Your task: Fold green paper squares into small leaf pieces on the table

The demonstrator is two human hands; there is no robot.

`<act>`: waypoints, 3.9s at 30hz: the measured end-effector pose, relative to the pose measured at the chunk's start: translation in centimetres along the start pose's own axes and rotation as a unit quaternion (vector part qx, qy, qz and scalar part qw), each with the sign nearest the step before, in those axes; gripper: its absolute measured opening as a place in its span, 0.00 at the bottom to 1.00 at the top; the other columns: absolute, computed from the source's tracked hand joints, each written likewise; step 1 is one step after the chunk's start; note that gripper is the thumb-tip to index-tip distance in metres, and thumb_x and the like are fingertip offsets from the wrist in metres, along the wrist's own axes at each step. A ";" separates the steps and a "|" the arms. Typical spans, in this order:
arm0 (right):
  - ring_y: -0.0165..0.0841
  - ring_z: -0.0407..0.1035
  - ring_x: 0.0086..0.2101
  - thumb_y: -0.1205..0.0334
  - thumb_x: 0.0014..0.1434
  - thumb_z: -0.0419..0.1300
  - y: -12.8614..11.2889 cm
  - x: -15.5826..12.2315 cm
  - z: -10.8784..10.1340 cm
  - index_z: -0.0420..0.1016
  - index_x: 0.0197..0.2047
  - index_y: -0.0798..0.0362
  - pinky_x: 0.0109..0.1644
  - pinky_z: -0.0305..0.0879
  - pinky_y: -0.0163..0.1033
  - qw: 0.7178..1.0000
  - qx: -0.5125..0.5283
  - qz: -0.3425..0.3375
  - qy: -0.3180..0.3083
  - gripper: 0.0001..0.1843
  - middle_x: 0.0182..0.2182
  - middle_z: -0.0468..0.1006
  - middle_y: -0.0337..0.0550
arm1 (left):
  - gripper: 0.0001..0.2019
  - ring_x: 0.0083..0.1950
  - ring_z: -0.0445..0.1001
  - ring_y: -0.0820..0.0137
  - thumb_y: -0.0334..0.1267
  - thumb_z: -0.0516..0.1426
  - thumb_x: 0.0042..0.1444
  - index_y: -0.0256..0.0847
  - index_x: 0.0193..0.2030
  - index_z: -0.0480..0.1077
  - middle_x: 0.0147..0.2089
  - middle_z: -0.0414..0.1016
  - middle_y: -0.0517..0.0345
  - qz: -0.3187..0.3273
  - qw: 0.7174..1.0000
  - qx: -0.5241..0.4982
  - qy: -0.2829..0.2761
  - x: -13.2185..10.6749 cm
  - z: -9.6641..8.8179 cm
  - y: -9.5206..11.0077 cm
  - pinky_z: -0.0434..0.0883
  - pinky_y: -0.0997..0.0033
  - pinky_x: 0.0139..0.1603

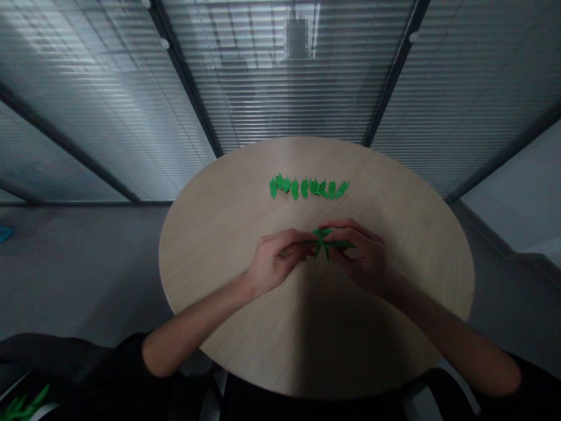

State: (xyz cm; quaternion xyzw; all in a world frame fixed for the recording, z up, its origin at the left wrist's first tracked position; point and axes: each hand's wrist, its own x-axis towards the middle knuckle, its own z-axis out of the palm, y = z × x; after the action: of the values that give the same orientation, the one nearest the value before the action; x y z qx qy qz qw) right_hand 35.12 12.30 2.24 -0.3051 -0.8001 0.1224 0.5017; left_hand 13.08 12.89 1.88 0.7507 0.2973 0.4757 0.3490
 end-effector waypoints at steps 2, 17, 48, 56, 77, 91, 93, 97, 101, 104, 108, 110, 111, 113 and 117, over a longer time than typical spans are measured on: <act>0.36 0.80 0.47 0.71 0.64 0.64 0.1 0.0 0.0 0.78 0.46 0.48 0.49 0.78 0.41 1.000 -0.005 -0.003 -0.007 0.10 0.50 0.82 0.46 | 0.07 0.35 0.85 0.71 0.34 0.62 0.66 0.37 0.47 0.80 0.40 0.85 0.51 0.011 0.999 0.027 0.014 0.1 0.0 0.0 0.81 0.77 0.35; 0.24 0.73 0.28 0.63 0.67 0.64 -0.4 0.1 0.1 0.76 0.41 0.50 0.28 0.71 0.32 0.985 0.123 0.124 -0.017 0.01 0.50 0.78 0.45 | 0.08 0.32 0.83 0.71 0.40 0.64 0.64 0.38 0.42 0.76 0.36 0.84 0.52 -0.026 0.999 0.004 0.027 -0.2 0.3 0.1 0.80 0.76 0.32; 0.30 0.75 0.35 0.59 0.68 0.64 -1.1 0.7 0.3 0.74 0.38 0.49 0.38 0.73 0.35 0.978 0.163 0.128 -0.006 0.06 0.37 0.79 0.41 | 0.08 0.34 0.83 0.70 0.39 0.64 0.64 0.38 0.43 0.73 0.37 0.83 0.52 -0.014 1.000 -0.004 0.021 -0.3 0.7 0.2 0.81 0.75 0.33; 0.31 0.77 0.36 0.61 0.67 0.64 -1.0 0.4 0.5 0.74 0.39 0.49 0.40 0.74 0.37 0.980 0.148 0.133 0.017 0.04 0.38 0.81 0.41 | 0.09 0.34 0.83 0.69 0.42 0.63 0.66 0.38 0.41 0.72 0.38 0.84 0.49 -0.010 0.999 -0.028 0.024 -0.5 0.8 -0.2 0.82 0.71 0.36; 0.31 0.78 0.37 0.63 0.66 0.65 -0.7 0.0 0.8 0.75 0.41 0.49 0.43 0.75 0.37 0.984 0.128 0.127 0.017 0.02 0.40 0.81 0.41 | 0.08 0.32 0.84 0.69 0.40 0.63 0.64 0.37 0.41 0.76 0.35 0.84 0.51 -0.036 0.999 -0.015 0.028 -0.3 0.9 0.5 0.81 0.74 0.31; 0.31 0.75 0.36 0.65 0.66 0.65 -0.8 0.2 0.8 0.74 0.40 0.48 0.40 0.72 0.37 0.985 0.133 0.101 0.032 0.04 0.38 0.80 0.40 | 0.09 0.34 0.83 0.71 0.38 0.66 0.61 0.37 0.43 0.75 0.37 0.84 0.53 -0.066 0.994 -0.074 0.041 -0.1 1.2 0.7 0.80 0.77 0.35; 0.31 0.75 0.35 0.66 0.65 0.65 -0.8 0.2 0.8 0.74 0.40 0.48 0.40 0.72 0.38 0.988 0.119 0.091 0.035 0.04 0.38 0.80 0.40 | 0.10 0.35 0.84 0.71 0.39 0.67 0.60 0.37 0.43 0.75 0.37 0.84 0.53 -0.080 0.991 -0.097 0.040 0.0 1.2 0.7 0.80 0.78 0.34; 0.30 0.75 0.35 0.67 0.65 0.65 -0.8 0.1 0.7 0.74 0.41 0.48 0.39 0.72 0.37 0.992 0.097 0.075 0.039 0.05 0.38 0.80 0.40 | 0.10 0.31 0.83 0.72 0.40 0.69 0.58 0.36 0.41 0.76 0.35 0.85 0.53 -0.104 0.985 -0.128 0.042 0.2 1.3 0.8 0.78 0.79 0.30; 0.30 0.75 0.36 0.68 0.65 0.66 -0.8 0.0 0.7 0.74 0.40 0.49 0.40 0.72 0.36 0.992 0.089 0.075 0.044 0.05 0.39 0.80 0.40 | 0.12 0.29 0.83 0.71 0.43 0.69 0.57 0.36 0.39 0.77 0.31 0.84 0.53 -0.118 0.981 -0.147 0.051 0.2 1.5 0.9 0.79 0.78 0.29; 0.30 0.76 0.37 0.67 0.65 0.65 -0.7 -0.1 0.8 0.74 0.41 0.49 0.41 0.72 0.36 0.989 0.108 0.088 0.039 0.04 0.39 0.80 0.40 | 0.13 0.30 0.83 0.70 0.44 0.69 0.57 0.35 0.39 0.78 0.31 0.84 0.52 -0.123 0.980 -0.149 0.049 0.1 1.4 0.9 0.79 0.77 0.29; 0.31 0.77 0.38 0.67 0.65 0.65 -0.6 -0.1 0.8 0.75 0.41 0.49 0.41 0.73 0.37 0.987 0.126 0.097 0.038 0.04 0.40 0.80 0.40 | 0.10 0.30 0.84 0.70 0.41 0.69 0.58 0.36 0.38 0.78 0.31 0.85 0.53 -0.113 0.981 -0.150 0.046 0.1 1.3 0.8 0.79 0.78 0.29; 0.31 0.77 0.38 0.66 0.65 0.65 -0.6 -0.1 0.8 0.75 0.40 0.49 0.41 0.73 0.37 0.987 0.122 0.100 0.040 0.04 0.40 0.80 0.40 | 0.09 0.31 0.85 0.70 0.40 0.69 0.59 0.36 0.39 0.78 0.33 0.86 0.52 -0.111 0.981 -0.156 0.044 0.0 1.3 0.8 0.81 0.77 0.31; 0.31 0.77 0.38 0.66 0.65 0.65 -0.7 0.0 0.8 0.75 0.40 0.49 0.41 0.73 0.37 0.987 0.119 0.103 0.042 0.04 0.40 0.80 0.40 | 0.09 0.32 0.85 0.69 0.39 0.68 0.59 0.36 0.39 0.78 0.34 0.86 0.51 -0.110 0.980 -0.159 0.043 0.0 1.3 0.8 0.81 0.77 0.32; 0.31 0.76 0.37 0.66 0.65 0.65 -0.7 0.0 0.8 0.75 0.39 0.49 0.41 0.73 0.37 0.986 0.118 0.106 0.043 0.03 0.39 0.80 0.40 | 0.09 0.33 0.85 0.69 0.39 0.69 0.59 0.36 0.40 0.78 0.35 0.86 0.51 -0.110 0.979 -0.165 0.042 0.1 1.4 0.8 0.82 0.76 0.33; 0.31 0.76 0.37 0.66 0.65 0.65 -0.7 0.0 0.8 0.75 0.40 0.48 0.41 0.73 0.37 0.985 0.129 0.109 0.041 0.04 0.39 0.80 0.40 | 0.11 0.34 0.86 0.69 0.41 0.69 0.58 0.36 0.41 0.78 0.36 0.86 0.50 -0.111 0.979 -0.168 0.041 0.1 1.4 0.9 0.83 0.76 0.34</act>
State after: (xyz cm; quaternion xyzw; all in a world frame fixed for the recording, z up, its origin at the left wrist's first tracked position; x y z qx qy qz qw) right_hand 34.15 11.87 2.19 -0.3280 -0.7187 0.2655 0.5526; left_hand 14.52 12.13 2.24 0.6237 0.3085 0.5075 0.5082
